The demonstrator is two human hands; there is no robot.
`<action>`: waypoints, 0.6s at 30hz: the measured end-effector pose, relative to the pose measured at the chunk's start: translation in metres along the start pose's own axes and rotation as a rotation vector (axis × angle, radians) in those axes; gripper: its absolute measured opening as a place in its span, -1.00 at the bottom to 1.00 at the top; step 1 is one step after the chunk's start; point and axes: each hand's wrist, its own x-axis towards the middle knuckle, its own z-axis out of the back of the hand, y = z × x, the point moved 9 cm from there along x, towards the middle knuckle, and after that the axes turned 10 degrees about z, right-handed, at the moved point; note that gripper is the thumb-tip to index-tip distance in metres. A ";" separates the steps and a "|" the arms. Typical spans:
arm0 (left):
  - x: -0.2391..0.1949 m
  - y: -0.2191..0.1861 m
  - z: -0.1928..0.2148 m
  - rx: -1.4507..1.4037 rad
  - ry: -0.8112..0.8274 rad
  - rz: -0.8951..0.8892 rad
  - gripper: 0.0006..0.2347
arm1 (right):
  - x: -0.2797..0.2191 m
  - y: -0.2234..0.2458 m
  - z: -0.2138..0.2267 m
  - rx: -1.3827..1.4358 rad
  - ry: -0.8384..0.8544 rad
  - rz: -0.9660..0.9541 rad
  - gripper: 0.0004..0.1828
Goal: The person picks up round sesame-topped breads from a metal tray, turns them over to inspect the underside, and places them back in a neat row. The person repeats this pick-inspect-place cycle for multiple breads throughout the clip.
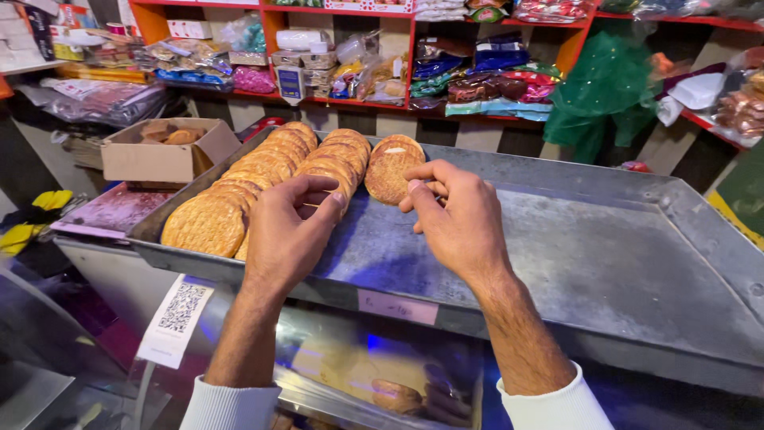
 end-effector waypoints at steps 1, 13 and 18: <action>-0.006 -0.002 0.006 0.004 -0.006 0.002 -0.73 | -0.001 0.004 -0.005 0.006 0.004 0.002 -0.73; -0.038 0.025 0.149 -0.095 -0.145 0.027 -0.76 | -0.012 0.085 -0.106 0.172 -0.035 0.125 -0.76; -0.052 0.051 0.232 -0.094 -0.243 0.003 -0.77 | -0.023 0.139 -0.182 0.272 0.036 0.151 -0.78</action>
